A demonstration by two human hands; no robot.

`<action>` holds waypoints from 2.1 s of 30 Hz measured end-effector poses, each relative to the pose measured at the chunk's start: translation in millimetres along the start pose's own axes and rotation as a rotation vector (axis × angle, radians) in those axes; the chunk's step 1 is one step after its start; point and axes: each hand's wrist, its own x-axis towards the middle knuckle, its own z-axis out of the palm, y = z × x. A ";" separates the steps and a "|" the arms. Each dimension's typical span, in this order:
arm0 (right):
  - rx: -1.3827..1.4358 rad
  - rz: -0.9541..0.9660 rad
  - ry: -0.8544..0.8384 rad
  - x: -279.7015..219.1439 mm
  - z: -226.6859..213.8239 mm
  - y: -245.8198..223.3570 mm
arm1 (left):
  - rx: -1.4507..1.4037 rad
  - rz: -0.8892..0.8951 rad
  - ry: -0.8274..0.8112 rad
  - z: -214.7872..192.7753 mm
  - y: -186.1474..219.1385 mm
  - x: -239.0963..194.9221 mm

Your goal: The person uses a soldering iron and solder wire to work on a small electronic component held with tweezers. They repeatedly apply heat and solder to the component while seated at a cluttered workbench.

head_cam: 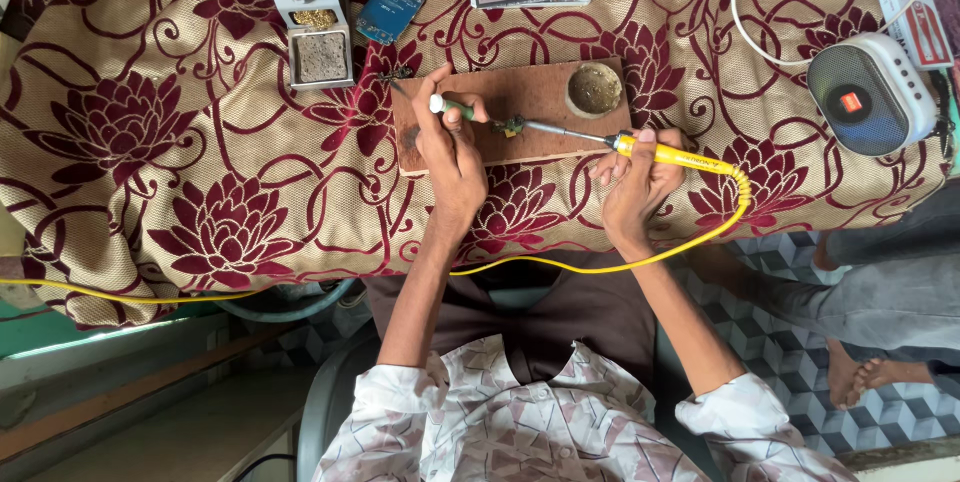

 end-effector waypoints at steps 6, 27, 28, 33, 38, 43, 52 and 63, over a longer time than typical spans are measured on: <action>-0.034 -0.066 -0.041 -5.0 4.9 -5.6 | -0.067 0.052 0.008 0.4 -14.6 1.2; -0.098 -0.082 -0.144 -4.5 12.9 -19.4 | -0.156 0.047 0.095 -0.6 -9.5 -2.4; -0.066 -0.068 -0.119 -5.6 11.3 -20.1 | -0.140 0.076 0.136 0.1 -12.1 -1.2; 0.190 -0.013 -0.050 -4.9 4.8 -9.4 | -0.172 0.096 0.206 -2.0 -14.1 -0.5; 0.214 -0.002 -0.077 -6.6 -2.6 -0.7 | -0.111 0.087 0.185 -2.4 -6.5 -0.8; 0.063 0.011 -0.093 -8.9 -0.6 -4.7 | -0.136 0.073 0.179 -2.7 -4.9 -0.4; 0.155 0.003 -0.081 -7.1 4.4 -11.2 | -0.085 0.132 0.146 -1.3 -15.2 2.2; -0.020 -0.036 -0.039 -3.1 11.1 -15.2 | -0.086 0.137 -0.029 5.0 0.7 8.8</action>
